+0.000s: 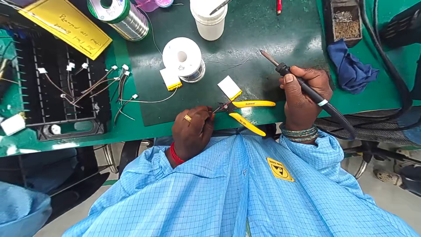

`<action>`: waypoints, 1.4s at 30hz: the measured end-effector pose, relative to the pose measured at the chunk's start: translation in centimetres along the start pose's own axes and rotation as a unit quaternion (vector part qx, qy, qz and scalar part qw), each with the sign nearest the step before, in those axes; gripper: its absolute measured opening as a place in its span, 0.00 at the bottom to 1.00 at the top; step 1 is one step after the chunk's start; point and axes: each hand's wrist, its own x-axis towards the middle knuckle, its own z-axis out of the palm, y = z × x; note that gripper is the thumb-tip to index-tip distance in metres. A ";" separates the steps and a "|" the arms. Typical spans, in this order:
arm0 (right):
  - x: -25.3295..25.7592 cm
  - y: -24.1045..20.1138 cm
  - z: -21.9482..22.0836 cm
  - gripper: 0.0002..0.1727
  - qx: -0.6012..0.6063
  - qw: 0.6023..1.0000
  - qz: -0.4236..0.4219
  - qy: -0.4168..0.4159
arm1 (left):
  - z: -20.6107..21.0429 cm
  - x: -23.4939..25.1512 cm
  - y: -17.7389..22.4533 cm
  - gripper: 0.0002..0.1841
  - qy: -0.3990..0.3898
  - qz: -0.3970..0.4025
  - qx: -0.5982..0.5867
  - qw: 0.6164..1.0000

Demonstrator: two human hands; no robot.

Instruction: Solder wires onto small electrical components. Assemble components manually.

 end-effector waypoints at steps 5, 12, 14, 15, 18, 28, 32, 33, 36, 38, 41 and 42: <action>0.0 0.0 0.0 0.09 0.000 1.000 -0.003 -0.001 | 0.0 0.0 0.0 0.11 0.003 0.001 0.001 1.000; -0.1 0.1 0.1 0.09 0.005 1.000 0.002 -0.001 | 0.0 -0.1 -0.1 0.11 0.001 0.001 -0.005 1.000; -0.1 0.1 0.0 0.09 0.004 1.000 0.002 0.001 | 0.0 -0.1 -0.1 0.11 0.000 -0.002 -0.003 1.000; 0.0 0.1 0.0 0.09 0.000 1.000 0.001 0.001 | 0.0 0.0 0.0 0.11 0.001 -0.003 -0.001 1.000; 0.0 0.3 -0.4 0.09 -0.011 1.000 -0.006 -0.008 | -0.1 0.0 0.2 0.09 0.002 -0.001 0.001 1.000; 0.5 1.8 -0.8 0.06 0.034 0.999 -0.027 -0.012 | -0.3 0.4 0.2 0.09 -0.006 0.012 -0.015 1.000; 0.4 1.8 -0.9 0.06 0.034 0.999 -0.028 -0.012 | -0.3 0.5 0.2 0.10 -0.008 0.013 -0.018 1.000; 0.5 1.8 -0.9 0.06 0.031 0.999 -0.026 -0.012 | -0.3 0.5 0.2 0.10 -0.008 0.015 -0.020 1.000; 0.5 1.7 -0.9 0.06 0.030 0.999 -0.017 -0.011 | -0.3 0.4 0.1 0.10 -0.006 0.013 -0.023 1.000; 0.4 1.8 -0.9 0.05 0.029 0.999 -0.018 -0.009 | -0.3 0.4 0.1 0.10 -0.005 0.014 -0.024 1.000; 0.4 1.7 -0.9 0.06 0.025 1.000 -0.016 -0.005 | -0.4 0.5 0.2 0.10 -0.008 0.017 -0.021 1.000; 0.4 1.7 -0.8 0.06 0.024 1.000 -0.014 -0.005 | -0.4 0.5 0.2 0.10 -0.009 0.018 -0.021 1.000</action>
